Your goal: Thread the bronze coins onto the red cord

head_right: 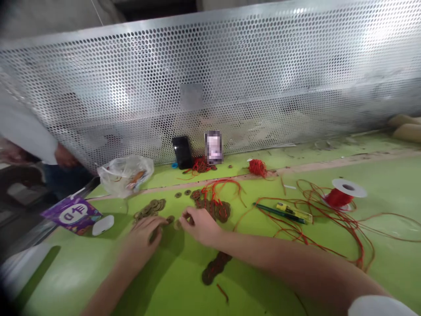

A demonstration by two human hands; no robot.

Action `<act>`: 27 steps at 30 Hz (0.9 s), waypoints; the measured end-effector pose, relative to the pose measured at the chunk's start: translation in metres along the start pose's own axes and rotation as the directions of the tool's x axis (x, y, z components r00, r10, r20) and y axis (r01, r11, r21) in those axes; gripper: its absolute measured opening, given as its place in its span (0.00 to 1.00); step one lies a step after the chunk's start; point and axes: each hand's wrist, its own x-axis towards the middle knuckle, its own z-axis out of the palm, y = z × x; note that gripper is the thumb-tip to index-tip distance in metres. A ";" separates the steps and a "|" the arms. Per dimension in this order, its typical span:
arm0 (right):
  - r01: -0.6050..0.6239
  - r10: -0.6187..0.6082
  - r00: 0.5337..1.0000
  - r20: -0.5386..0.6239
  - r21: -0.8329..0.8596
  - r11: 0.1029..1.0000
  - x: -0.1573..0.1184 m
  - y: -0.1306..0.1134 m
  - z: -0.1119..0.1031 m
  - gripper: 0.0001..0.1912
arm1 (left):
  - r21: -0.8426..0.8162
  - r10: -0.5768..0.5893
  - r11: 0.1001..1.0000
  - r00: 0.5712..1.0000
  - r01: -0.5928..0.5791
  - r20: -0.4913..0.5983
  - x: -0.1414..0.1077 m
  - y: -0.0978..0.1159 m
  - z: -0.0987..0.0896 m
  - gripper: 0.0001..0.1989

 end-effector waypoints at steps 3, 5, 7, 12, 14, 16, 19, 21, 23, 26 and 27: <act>0.028 -0.028 1.000 -0.007 -0.014 1.000 0.001 0.001 0.001 0.06 | -0.021 0.004 1.000 1.000 -0.004 -0.029 0.000 0.002 0.000 0.13; 0.026 -0.026 1.000 -0.015 -0.017 1.000 0.000 0.001 0.001 0.06 | -0.067 0.004 0.998 0.997 -0.009 -0.072 -0.001 0.005 0.000 0.13; 0.025 -0.026 0.999 -0.020 -0.015 1.000 0.000 0.001 0.002 0.06 | -0.139 -0.013 0.990 0.995 -0.001 -0.103 -0.002 0.012 0.000 0.13; 0.105 -0.104 0.994 -0.013 0.010 0.994 -0.002 0.005 0.003 0.07 | -0.289 -0.087 0.955 0.994 0.063 -0.070 -0.004 0.032 0.000 0.11; 0.117 -0.117 0.993 -0.014 0.000 0.993 -0.002 0.006 0.003 0.06 | -0.337 -0.118 0.937 0.991 0.090 -0.065 -0.004 0.037 0.001 0.10; 0.105 -0.105 0.994 -0.007 -0.009 0.994 -0.002 0.006 0.003 0.07 | -0.393 -0.149 0.912 0.987 0.114 -0.058 -0.004 0.038 0.001 0.10; 0.087 -0.087 0.996 0.009 -0.006 0.996 -0.001 0.003 0.002 0.06 | -0.457 -0.176 0.878 0.984 0.142 -0.032 -0.004 0.038 -0.001 0.10; 0.094 -0.095 0.995 0.027 0.013 0.995 -0.002 0.002 0.001 0.05 | -0.479 -0.188 0.863 0.982 0.158 -0.015 -0.003 0.038 -0.003 0.11; 0.099 -0.101 0.994 0.046 0.029 0.995 -0.002 0.002 0.000 0.05 | -0.493 -0.192 0.854 0.981 0.166 -0.002 -0.002 0.038 -0.004 0.11; 0.106 -0.108 0.993 0.051 0.030 0.994 -0.002 0.003 0.000 0.06 | -0.503 -0.173 0.851 0.985 0.154 0.008 -0.002 0.038 -0.004 0.11; 0.110 -0.111 0.993 0.043 0.030 0.994 -0.002 0.004 0.000 0.06 | -0.502 -0.172 0.852 0.985 0.149 -0.001 -0.003 0.038 -0.002 0.11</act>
